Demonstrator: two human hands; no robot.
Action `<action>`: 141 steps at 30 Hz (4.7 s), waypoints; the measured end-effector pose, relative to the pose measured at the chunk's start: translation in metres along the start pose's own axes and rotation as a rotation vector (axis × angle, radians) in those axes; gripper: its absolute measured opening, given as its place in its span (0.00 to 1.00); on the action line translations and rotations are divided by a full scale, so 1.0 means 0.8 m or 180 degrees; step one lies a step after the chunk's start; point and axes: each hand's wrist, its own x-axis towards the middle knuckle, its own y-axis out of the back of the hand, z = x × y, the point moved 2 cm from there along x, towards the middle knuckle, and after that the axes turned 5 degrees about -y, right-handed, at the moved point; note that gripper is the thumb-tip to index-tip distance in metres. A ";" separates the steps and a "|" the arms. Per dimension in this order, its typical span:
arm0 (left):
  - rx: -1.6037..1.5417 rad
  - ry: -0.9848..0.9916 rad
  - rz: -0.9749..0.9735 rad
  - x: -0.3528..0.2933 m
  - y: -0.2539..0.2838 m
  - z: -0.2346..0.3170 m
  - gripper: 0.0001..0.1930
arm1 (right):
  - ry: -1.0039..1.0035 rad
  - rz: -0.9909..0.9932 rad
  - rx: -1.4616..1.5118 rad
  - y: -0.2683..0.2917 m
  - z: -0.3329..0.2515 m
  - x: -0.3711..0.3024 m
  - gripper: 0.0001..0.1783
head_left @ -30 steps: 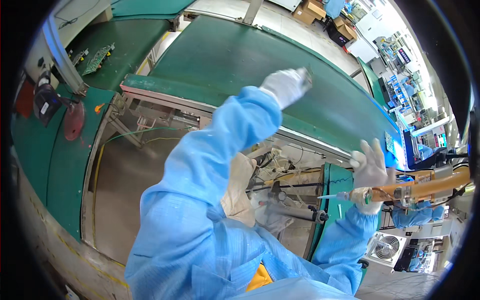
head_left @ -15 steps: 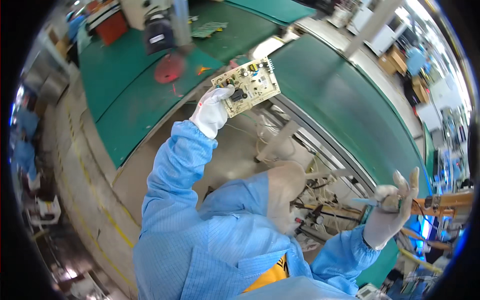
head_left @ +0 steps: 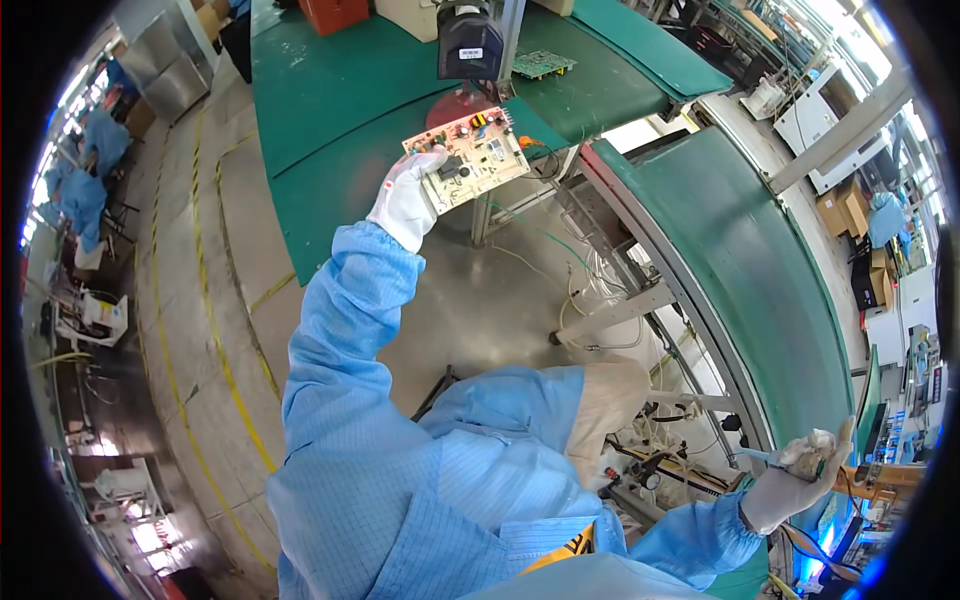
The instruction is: Soldering components onto printed circuit boards at a manual assembly station.
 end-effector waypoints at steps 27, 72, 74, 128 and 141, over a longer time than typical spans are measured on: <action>-0.0789 -0.0410 0.0486 0.010 -0.024 0.034 0.14 | 0.0002 0.0583 -0.0213 -0.009 -0.001 -0.007 0.26; -0.0672 0.3393 -0.2186 -0.274 -0.282 -0.197 0.27 | 0.0426 -0.0227 -0.0387 -0.048 0.015 0.001 0.20; -0.0646 0.3404 -0.2180 -0.274 -0.281 -0.199 0.26 | 0.0367 -0.0240 -0.0197 -0.048 0.016 0.001 0.17; -0.0766 0.3626 -0.1292 -0.273 -0.278 -0.169 0.20 | 0.0693 0.0219 -0.0198 -0.022 0.028 0.010 0.17; -0.0992 0.3575 -0.1294 -0.275 -0.280 -0.165 0.18 | 0.0998 0.0169 -0.0759 -0.013 0.030 0.011 0.20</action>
